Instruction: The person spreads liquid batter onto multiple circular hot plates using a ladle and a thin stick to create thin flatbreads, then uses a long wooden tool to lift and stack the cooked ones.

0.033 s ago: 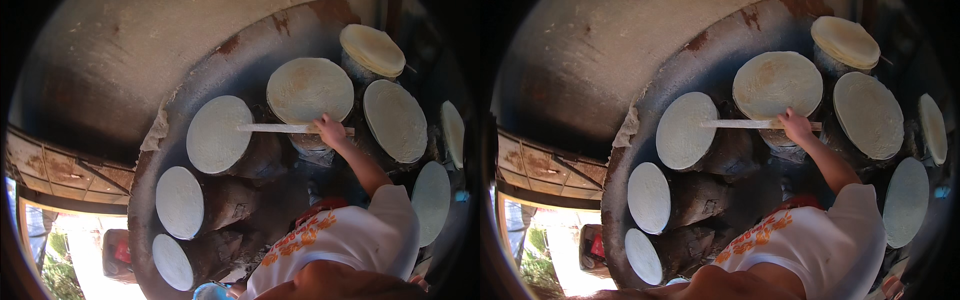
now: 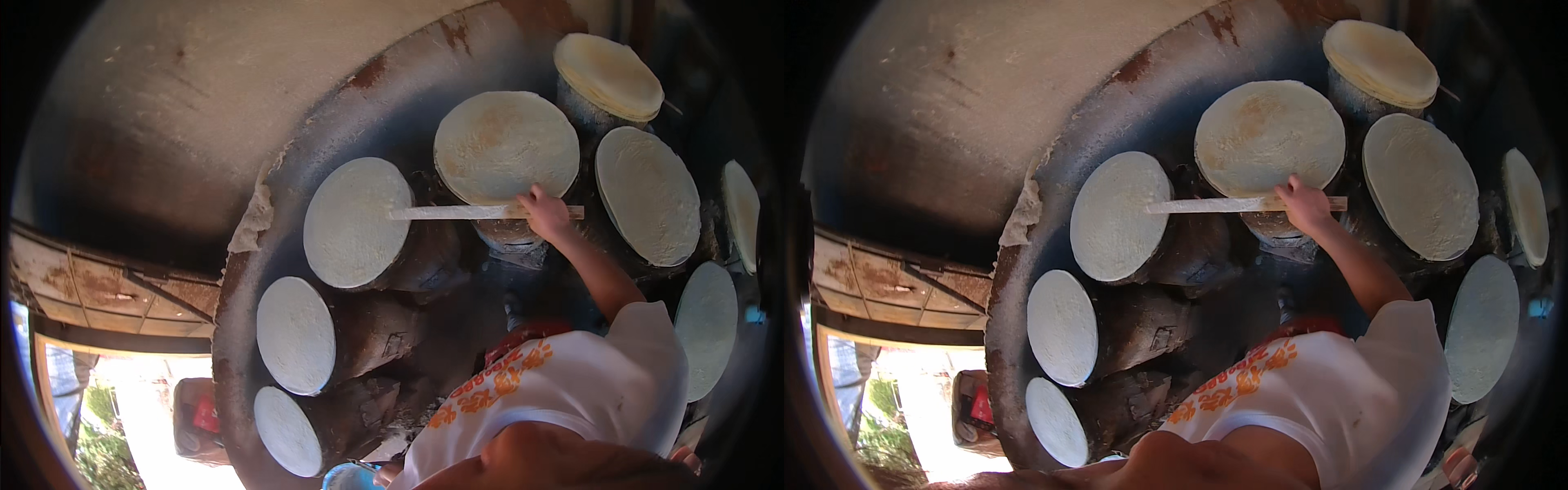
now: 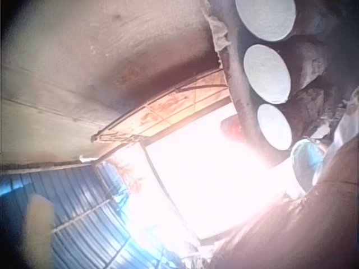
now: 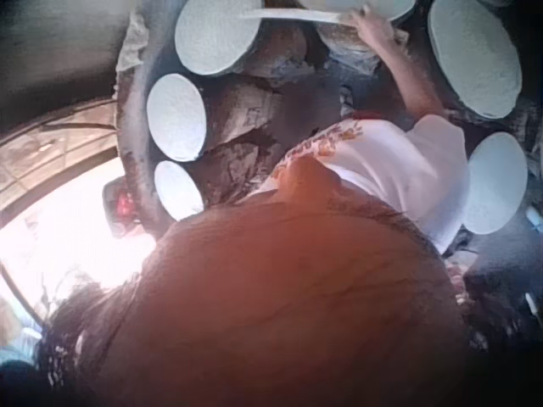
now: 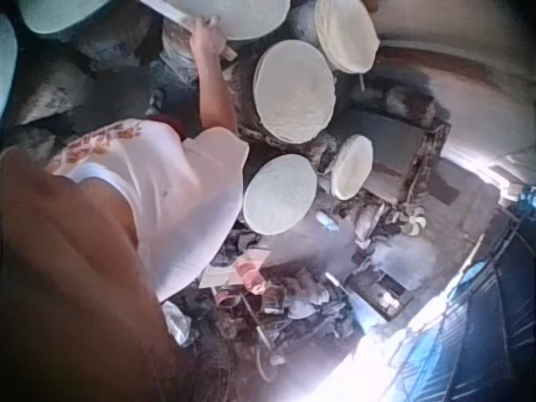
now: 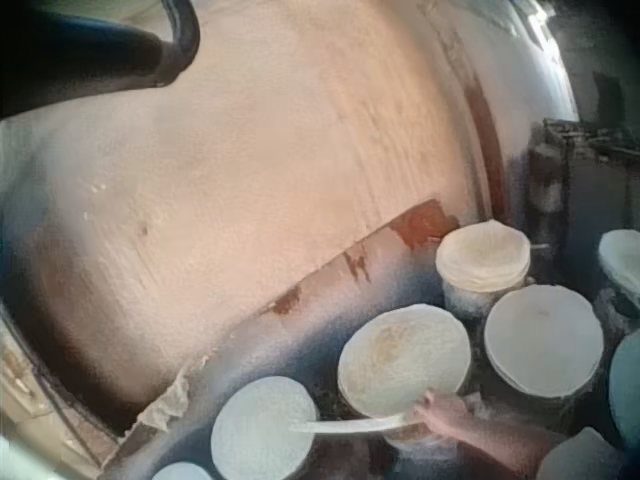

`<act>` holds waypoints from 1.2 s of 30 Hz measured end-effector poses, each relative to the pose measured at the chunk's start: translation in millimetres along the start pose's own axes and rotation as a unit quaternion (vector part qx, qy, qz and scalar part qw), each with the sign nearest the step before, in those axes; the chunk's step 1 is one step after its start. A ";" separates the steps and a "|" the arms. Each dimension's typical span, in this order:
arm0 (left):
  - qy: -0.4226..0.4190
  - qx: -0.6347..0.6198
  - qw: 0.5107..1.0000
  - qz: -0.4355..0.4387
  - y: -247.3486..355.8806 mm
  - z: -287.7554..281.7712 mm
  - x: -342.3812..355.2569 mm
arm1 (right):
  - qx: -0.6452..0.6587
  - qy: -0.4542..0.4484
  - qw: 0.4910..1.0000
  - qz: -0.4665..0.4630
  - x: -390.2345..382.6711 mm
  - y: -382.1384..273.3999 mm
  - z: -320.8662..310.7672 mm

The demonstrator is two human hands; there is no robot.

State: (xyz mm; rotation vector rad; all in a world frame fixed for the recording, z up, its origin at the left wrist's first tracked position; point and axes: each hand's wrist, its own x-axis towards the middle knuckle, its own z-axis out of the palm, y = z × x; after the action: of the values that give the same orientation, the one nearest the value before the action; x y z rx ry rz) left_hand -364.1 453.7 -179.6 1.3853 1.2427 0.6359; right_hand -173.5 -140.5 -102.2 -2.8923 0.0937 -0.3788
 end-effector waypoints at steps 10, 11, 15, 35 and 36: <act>-0.192 0.172 0.822 0.507 62.3 269.2 -105.5 | 0.058 0.094 0.991 -0.070 34.1 39.3 -20.8; -0.310 0.124 0.806 0.488 46.5 296.9 -129.4 | 0.054 0.085 0.991 -0.086 41.4 38.7 -27.1; -0.487 0.125 0.554 0.663 95.1 383.1 -283.5 | 0.019 0.046 0.991 -0.125 60.8 52.6 -51.1; -0.531 -0.052 0.360 0.765 228.4 469.9 -385.1 | 0.508 0.224 0.745 0.370 10.6 100.9 -38.7; -0.519 -0.031 0.356 0.777 213.8 459.2 -384.6 | 0.603 0.223 0.667 0.376 14.5 99.8 -44.3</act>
State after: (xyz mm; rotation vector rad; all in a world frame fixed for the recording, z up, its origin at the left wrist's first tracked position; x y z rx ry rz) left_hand 0.5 -30.8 12.2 1.9833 -1.5135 0.6400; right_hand -174.4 -248.3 -79.6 -1.2194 0.7509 -0.6283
